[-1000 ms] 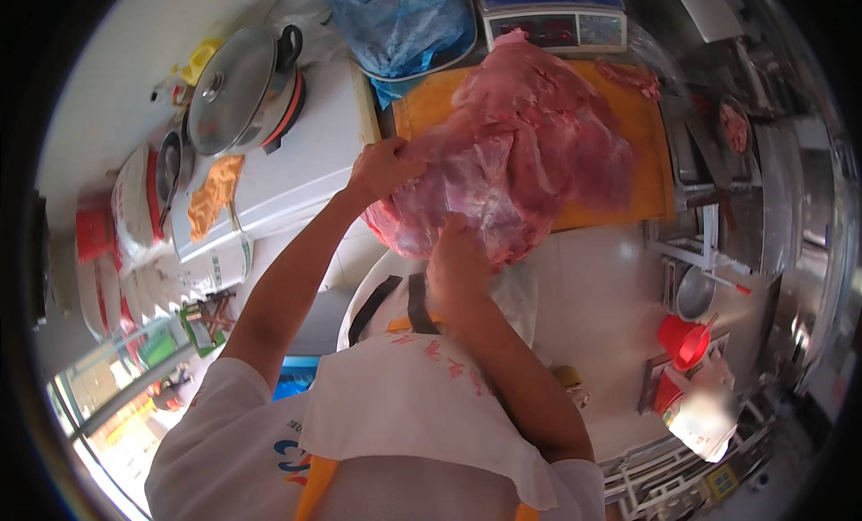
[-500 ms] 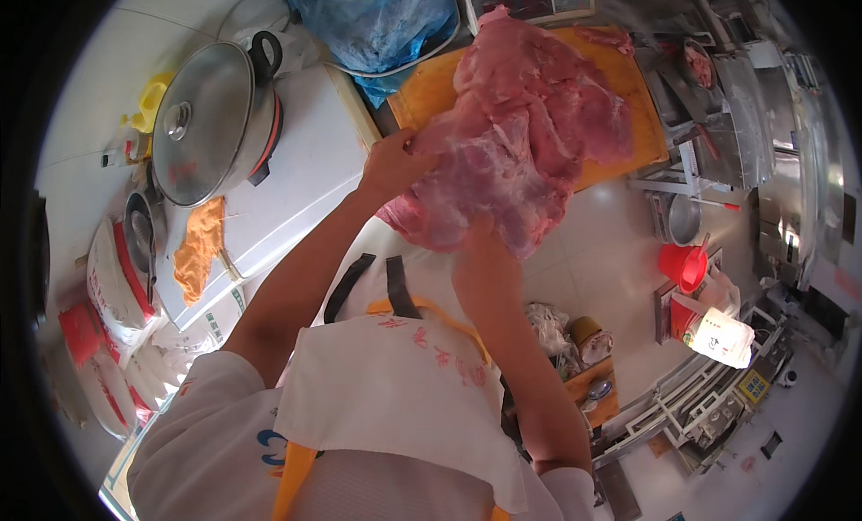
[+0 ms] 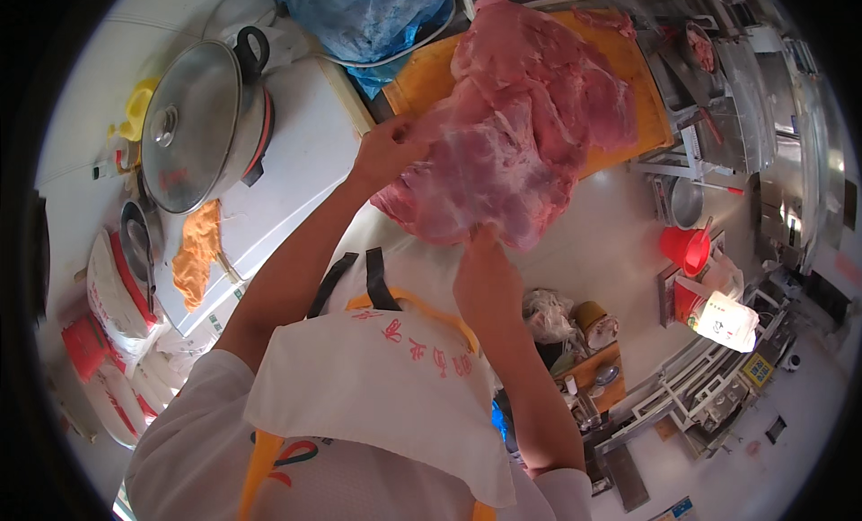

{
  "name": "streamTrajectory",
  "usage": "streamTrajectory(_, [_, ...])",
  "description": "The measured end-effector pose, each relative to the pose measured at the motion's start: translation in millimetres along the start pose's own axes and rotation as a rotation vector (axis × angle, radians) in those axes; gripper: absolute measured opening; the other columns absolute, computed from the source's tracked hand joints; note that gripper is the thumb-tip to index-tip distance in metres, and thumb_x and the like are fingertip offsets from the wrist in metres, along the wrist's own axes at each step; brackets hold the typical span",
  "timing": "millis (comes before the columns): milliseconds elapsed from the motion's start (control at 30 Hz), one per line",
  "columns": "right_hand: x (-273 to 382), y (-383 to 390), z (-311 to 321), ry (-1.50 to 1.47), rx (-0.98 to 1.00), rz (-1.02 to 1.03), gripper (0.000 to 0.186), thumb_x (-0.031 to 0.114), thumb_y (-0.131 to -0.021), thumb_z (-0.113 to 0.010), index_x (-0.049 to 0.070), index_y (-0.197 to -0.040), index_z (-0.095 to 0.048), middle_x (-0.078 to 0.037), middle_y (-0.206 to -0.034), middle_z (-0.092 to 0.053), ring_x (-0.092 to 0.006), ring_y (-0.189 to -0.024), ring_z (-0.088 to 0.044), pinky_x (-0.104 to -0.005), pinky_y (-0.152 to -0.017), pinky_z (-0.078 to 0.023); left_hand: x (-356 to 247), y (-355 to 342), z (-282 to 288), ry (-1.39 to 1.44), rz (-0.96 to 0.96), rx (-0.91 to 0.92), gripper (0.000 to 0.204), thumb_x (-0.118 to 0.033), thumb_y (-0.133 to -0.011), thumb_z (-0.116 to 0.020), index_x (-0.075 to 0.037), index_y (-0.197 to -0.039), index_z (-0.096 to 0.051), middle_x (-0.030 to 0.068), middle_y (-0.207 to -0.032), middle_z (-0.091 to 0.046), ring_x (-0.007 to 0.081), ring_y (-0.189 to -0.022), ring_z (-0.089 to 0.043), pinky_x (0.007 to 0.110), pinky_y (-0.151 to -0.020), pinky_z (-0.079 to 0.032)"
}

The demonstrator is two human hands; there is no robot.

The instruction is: The person cuts a large piece of raw meat using a knife, removing small portions and placing them into a metal bowl.

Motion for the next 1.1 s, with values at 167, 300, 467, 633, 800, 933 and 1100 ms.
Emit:
streamTrajectory(167, [-14, -11, -9, 0.048, 0.075, -0.102, 0.022, 0.018, -0.11, -0.048, -0.001, -0.12, -0.043, -0.029, -0.096, -0.07, -0.0525, -0.089, -0.069, -0.063, -0.074, -0.053, -12, -1, -3, 0.09, 0.053, 0.056, 0.054, -0.03, -0.082, -0.08, 0.0, -0.125, -0.07, 0.0084, -0.103, -0.074, 0.0164, -0.092, -0.068, 0.033, -0.085, -0.055])
streamTrajectory(300, [-23, 37, 0, 0.042, 0.21, -0.171, 0.025, 0.019, -0.108, -0.051, 0.0, -0.124, -0.045, -0.028, -0.109, -0.07, -0.0496, -0.096, -0.071, -0.0568, -0.079, -0.059, 11, -10, 3, 0.025, 0.03, 0.044, 0.052, -0.027, -0.082, -0.079, 0.0, -0.125, -0.07, 0.0082, -0.102, -0.074, 0.0159, -0.092, -0.067, 0.032, -0.085, -0.055])
streamTrajectory(467, [11, -1, 13, 0.019, 0.105, -0.121, 0.026, 0.018, -0.107, -0.051, -0.001, -0.124, -0.045, -0.029, -0.107, -0.069, -0.0493, -0.095, -0.071, -0.0557, -0.078, -0.059, 22, -18, 1, 0.087, 0.002, 0.086, 0.052, -0.025, -0.082, -0.077, -0.001, -0.127, -0.069, 0.0087, -0.104, -0.074, 0.0171, -0.093, -0.068, 0.033, -0.085, -0.056])
streamTrajectory(633, [10, -39, 1, 0.001, -0.009, -0.02, 0.024, 0.02, -0.109, -0.05, 0.0, -0.121, -0.042, -0.029, -0.103, -0.069, -0.0517, -0.094, -0.068, -0.0601, -0.077, -0.054, -4, -8, -5, 0.01, 0.004, 0.044, 0.054, -0.03, -0.082, -0.077, 0.0, -0.125, -0.068, 0.0134, -0.106, -0.075, 0.022, -0.094, -0.07, 0.036, -0.086, -0.056])
streamTrajectory(800, [3, -53, -15, 0.07, -0.007, -0.007, 0.027, 0.018, -0.106, -0.054, -0.001, -0.12, -0.041, -0.028, -0.108, -0.068, -0.0503, -0.096, -0.069, -0.0576, -0.078, -0.058, -39, 5, -7, -0.277, 0.045, 0.051, 0.06, -0.046, -0.083, -0.071, 0.002, -0.12, -0.068, 0.0209, -0.111, -0.075, 0.0352, -0.1, -0.073, 0.041, -0.089, -0.057])
streamTrajectory(933, [11, -62, -24, 0.204, 0.005, -0.055, 0.029, 0.016, -0.103, -0.057, -0.002, -0.119, -0.042, -0.028, -0.107, -0.068, -0.0482, -0.095, -0.073, -0.0534, -0.079, -0.062, -42, 6, -13, -0.49, 0.009, -0.009, 0.061, -0.049, -0.083, -0.066, -0.001, -0.121, -0.068, 0.0216, -0.117, -0.072, 0.039, -0.109, -0.071, 0.046, -0.091, -0.057])
streamTrajectory(1100, [17, -87, -26, 0.299, -0.047, -0.108, 0.028, 0.017, -0.104, -0.055, -0.002, -0.12, -0.042, -0.029, -0.102, -0.07, -0.0458, -0.091, -0.075, -0.0521, -0.078, -0.063, -26, 7, -24, -0.493, -0.148, -0.13, 0.06, -0.047, -0.083, -0.066, -0.003, -0.124, -0.067, 0.0199, -0.121, -0.069, 0.0387, -0.113, -0.069, 0.048, -0.095, -0.055])
Point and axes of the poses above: each hand's wrist, its own y-axis away from the middle knuckle, its own z-axis out of the back of the hand, x = y × z, the point moved 2 cm from there along -y, towards the middle knuckle
